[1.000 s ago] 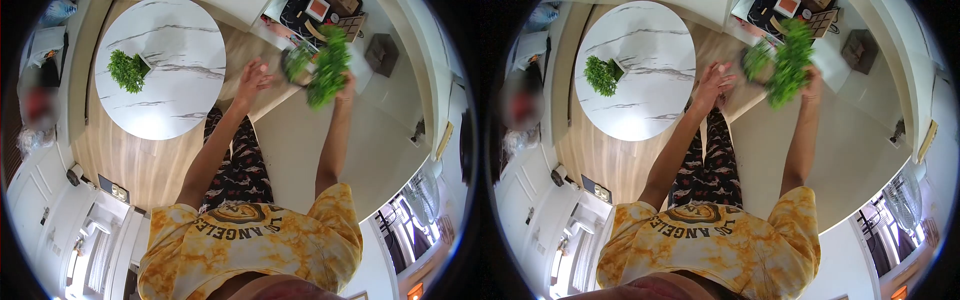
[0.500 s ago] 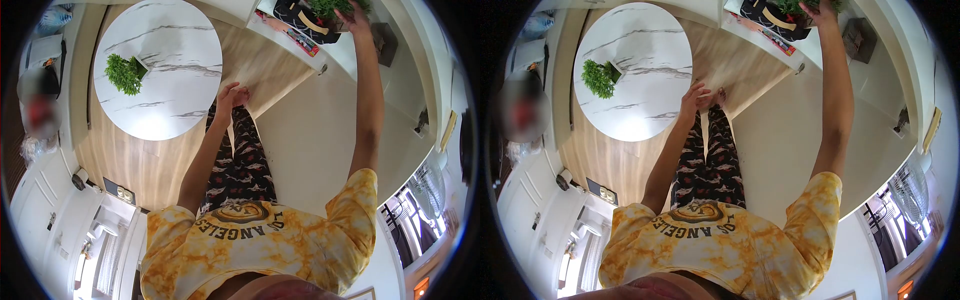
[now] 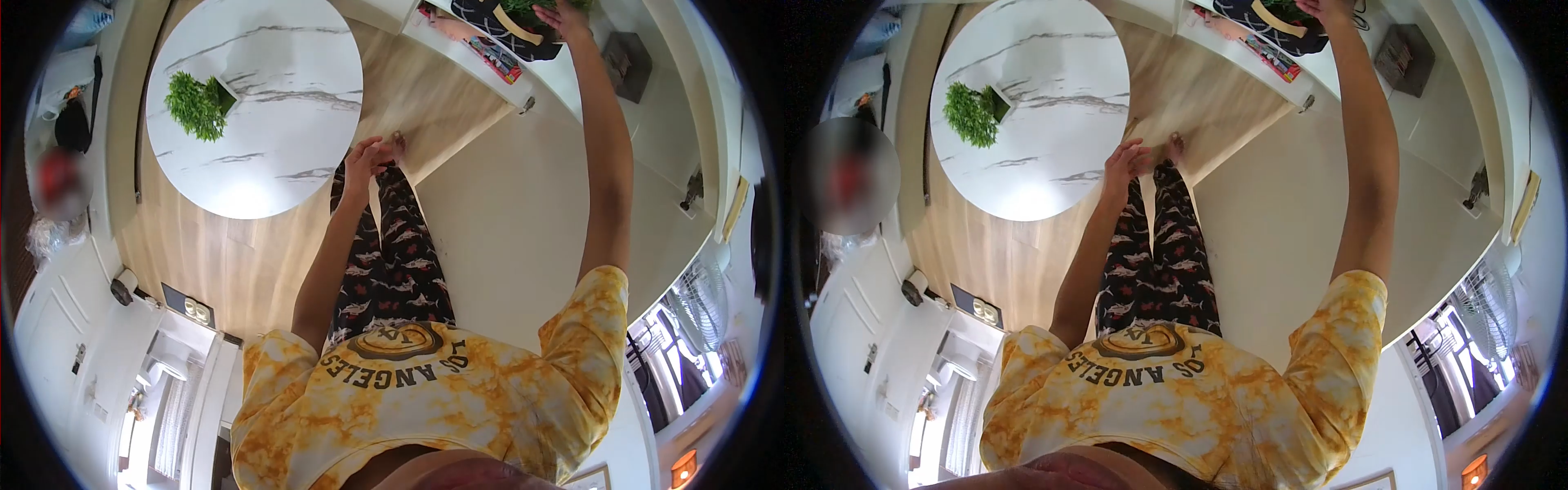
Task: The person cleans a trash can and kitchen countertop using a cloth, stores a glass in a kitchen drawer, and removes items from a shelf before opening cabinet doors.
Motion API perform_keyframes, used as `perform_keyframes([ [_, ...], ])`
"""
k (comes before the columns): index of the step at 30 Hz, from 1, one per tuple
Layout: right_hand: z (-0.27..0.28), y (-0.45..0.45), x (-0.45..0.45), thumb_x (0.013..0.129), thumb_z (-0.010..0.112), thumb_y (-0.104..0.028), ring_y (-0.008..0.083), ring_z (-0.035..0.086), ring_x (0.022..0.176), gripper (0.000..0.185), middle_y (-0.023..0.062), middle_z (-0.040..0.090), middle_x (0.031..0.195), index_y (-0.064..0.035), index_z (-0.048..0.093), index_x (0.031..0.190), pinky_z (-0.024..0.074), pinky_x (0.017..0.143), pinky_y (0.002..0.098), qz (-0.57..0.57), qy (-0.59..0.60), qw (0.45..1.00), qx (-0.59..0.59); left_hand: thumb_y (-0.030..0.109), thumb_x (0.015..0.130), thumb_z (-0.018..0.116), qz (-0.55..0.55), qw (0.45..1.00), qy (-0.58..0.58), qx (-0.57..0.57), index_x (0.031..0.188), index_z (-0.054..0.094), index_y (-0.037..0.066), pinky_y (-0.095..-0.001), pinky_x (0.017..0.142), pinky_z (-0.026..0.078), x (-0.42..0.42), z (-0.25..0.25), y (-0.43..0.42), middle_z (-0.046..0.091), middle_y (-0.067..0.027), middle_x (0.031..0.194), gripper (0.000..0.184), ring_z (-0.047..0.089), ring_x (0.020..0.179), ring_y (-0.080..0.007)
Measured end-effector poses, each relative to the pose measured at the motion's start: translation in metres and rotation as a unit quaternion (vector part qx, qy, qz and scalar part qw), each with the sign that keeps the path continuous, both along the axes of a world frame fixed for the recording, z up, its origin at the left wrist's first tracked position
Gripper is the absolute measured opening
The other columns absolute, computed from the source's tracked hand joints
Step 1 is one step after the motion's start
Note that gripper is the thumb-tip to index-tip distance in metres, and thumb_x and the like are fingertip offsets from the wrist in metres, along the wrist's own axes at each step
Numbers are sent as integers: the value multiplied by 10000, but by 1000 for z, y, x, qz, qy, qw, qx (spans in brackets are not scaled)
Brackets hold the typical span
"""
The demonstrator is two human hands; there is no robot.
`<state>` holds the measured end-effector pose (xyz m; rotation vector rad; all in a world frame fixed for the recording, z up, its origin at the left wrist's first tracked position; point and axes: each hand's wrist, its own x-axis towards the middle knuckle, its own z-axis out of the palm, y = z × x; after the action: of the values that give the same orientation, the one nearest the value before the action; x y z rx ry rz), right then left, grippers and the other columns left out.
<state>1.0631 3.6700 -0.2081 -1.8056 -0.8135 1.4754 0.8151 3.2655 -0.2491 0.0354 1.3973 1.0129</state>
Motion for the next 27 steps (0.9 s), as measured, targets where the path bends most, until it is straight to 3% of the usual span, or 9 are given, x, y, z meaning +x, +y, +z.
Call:
perform_keyframes([
  [6, -65, 22, 52, 776, 559, -131, 270, 493, 997, 289, 137, 509, 1027, -8, 472, 1022, 446, 846, 370, 66, 100, 977, 175, 248, 841, 495, 18, 1000, -17, 5, 1047, 518, 70, -234, 648, 447, 0, -7, -26, 605, -53, 899, 273, 592, 772, -130],
  [8, -21, -52, -1, 750, 598, -132, 259, 533, 937, 292, 109, 553, 960, -8, 519, 1003, 442, 807, 310, -40, -56, 969, 236, 255, 842, 492, 33, 999, -23, 5, 1054, 510, 68, -240, 648, 448, -3, -10, -40, 601, -59, 911, 283, 592, 773, -136],
  [13, -20, -138, -1, 673, 620, -113, 258, 546, 863, 316, 139, 549, 952, 0, 563, 963, 430, 771, 318, 200, -451, 740, 457, 206, 830, 464, 168, 978, -64, -101, 979, 514, 68, -247, 592, 438, -16, -36, -89, 605, -58, 855, 210, 572, 694, -130],
  [16, -40, -187, -5, 656, 616, -102, 280, 537, 883, 365, 160, 551, 945, 24, 546, 991, 417, 794, 370, 87, -477, 736, 472, 219, 827, 450, 274, 945, -145, -108, 906, 493, 79, -258, 584, 432, -34, -86, -137, 583, -47, 823, 166, 552, 643, -152],
  [18, -86, -252, 6, 685, 596, -135, 311, 518, 923, 377, 173, 546, 956, 38, 529, 1012, 410, 800, 390, 80, -448, 854, 251, 262, 830, 461, 349, 923, -134, -95, 881, 463, 88, -309, 625, 428, -47, -118, -158, 549, -34, 786, 180, 538, 681, -173],
  [20, -205, -341, 63, 695, 591, -332, 308, 446, 1036, 559, 150, 448, 1129, -30, 444, 1142, 368, 838, 442, 393, -526, 753, 35, 280, 832, 470, 390, 906, -145, -82, 908, 463, 89, -337, 653, 427, -62, -127, -172, 534, -31, 797, 206, 546, 753, -190],
  [22, -171, -438, 11, 659, 590, -522, 298, 227, 1243, 745, 104, 237, 1357, -178, 344, 1272, 201, 920, 614, 572, -521, 598, -210, 310, 833, 481, 374, 912, -130, -109, 950, 472, 91, -369, 695, 423, -71, -129, -183, 534, -44, 932, 249, 537, 891, -206],
  [25, -126, -524, 0, 646, 609, -476, 312, 182, 1262, 713, 88, 195, 1380, -195, 365, 1254, 112, 976, 585, 680, -553, 435, -206, 315, 830, 480, 292, 944, -136, -73, 1026, 469, 88, -370, 718, 427, -87, -117, -200, 537, -53, 1033, 301, 537, 928, -206],
  [27, -112, -533, 6, 645, 627, -416, 313, 193, 1258, 678, 93, 231, 1363, -189, 385, 1236, 110, 981, 575, 700, -549, 441, -123, 282, 832, 480, 268, 954, -105, -82, 1018, 482, 87, -338, 695, 436, -88, -99, -203, 548, -55, 1016, 269, 550, 898, -189],
])
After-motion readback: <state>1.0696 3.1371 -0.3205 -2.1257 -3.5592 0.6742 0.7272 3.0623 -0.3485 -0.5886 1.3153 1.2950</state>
